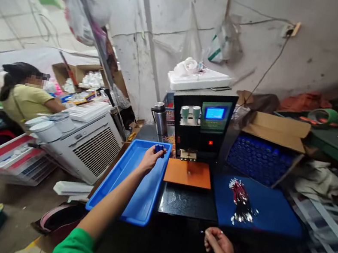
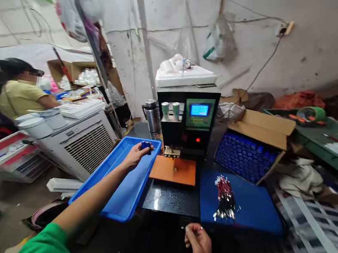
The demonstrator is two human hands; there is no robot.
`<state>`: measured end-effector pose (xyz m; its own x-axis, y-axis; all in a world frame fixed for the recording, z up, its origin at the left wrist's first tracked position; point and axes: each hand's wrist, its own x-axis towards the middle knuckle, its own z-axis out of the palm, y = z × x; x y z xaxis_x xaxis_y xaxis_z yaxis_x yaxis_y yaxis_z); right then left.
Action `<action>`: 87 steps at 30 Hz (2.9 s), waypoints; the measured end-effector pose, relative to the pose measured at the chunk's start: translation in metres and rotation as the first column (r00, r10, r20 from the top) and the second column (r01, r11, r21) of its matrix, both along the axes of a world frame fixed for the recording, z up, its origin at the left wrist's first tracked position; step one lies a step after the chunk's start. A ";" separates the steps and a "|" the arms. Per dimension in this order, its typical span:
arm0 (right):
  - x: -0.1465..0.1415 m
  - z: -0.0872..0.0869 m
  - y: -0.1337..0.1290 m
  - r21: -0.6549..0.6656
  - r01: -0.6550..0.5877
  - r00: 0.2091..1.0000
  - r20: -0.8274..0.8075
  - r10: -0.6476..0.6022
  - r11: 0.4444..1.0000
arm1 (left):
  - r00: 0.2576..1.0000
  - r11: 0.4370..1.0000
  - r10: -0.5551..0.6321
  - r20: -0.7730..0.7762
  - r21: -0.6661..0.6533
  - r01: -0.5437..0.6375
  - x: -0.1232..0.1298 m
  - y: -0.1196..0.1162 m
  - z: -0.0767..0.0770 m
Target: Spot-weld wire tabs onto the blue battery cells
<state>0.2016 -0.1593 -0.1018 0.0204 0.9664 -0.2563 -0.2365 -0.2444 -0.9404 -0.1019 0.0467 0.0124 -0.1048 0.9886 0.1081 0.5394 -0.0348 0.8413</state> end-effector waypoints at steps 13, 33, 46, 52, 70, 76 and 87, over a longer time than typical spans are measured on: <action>0.005 0.013 0.001 -0.002 0.053 0.996 -0.073 -0.053 0.999 | 0.993 0.997 -0.072 0.096 0.025 0.070 0.049 0.012 -0.017; 0.006 0.016 0.005 0.031 0.061 0.995 -0.081 -0.058 0.998 | 0.948 0.995 0.091 -0.304 0.069 -0.074 0.049 -0.023 -0.005; -0.008 0.071 0.088 0.313 0.053 0.997 0.041 -0.069 0.948 | 0.962 0.963 -0.270 -0.046 0.010 0.271 0.098 -0.013 -0.019; -0.031 0.088 0.147 0.395 0.104 0.981 0.112 -0.160 0.913 | 0.953 0.951 -0.303 0.011 0.066 0.302 0.095 -0.015 -0.031; -0.071 0.067 0.207 0.346 0.031 0.987 0.139 -0.083 0.938 | 0.950 0.944 -0.298 0.093 0.179 0.279 0.100 -0.019 -0.039; -0.069 0.067 0.206 0.380 0.002 0.976 0.201 -0.084 0.925 | 0.951 0.943 -0.297 0.081 0.182 0.279 0.100 -0.021 -0.036; -0.070 0.075 0.204 0.359 0.000 0.957 0.271 -0.105 0.933 | 0.952 0.941 -0.296 0.071 0.193 0.278 0.100 -0.019 -0.039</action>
<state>0.1318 0.0448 -0.0273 0.0942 0.9878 0.1238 0.0464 0.1199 -0.9917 -0.0019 0.0282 -0.0269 0.1617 0.9434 0.2895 0.3996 -0.3308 0.8549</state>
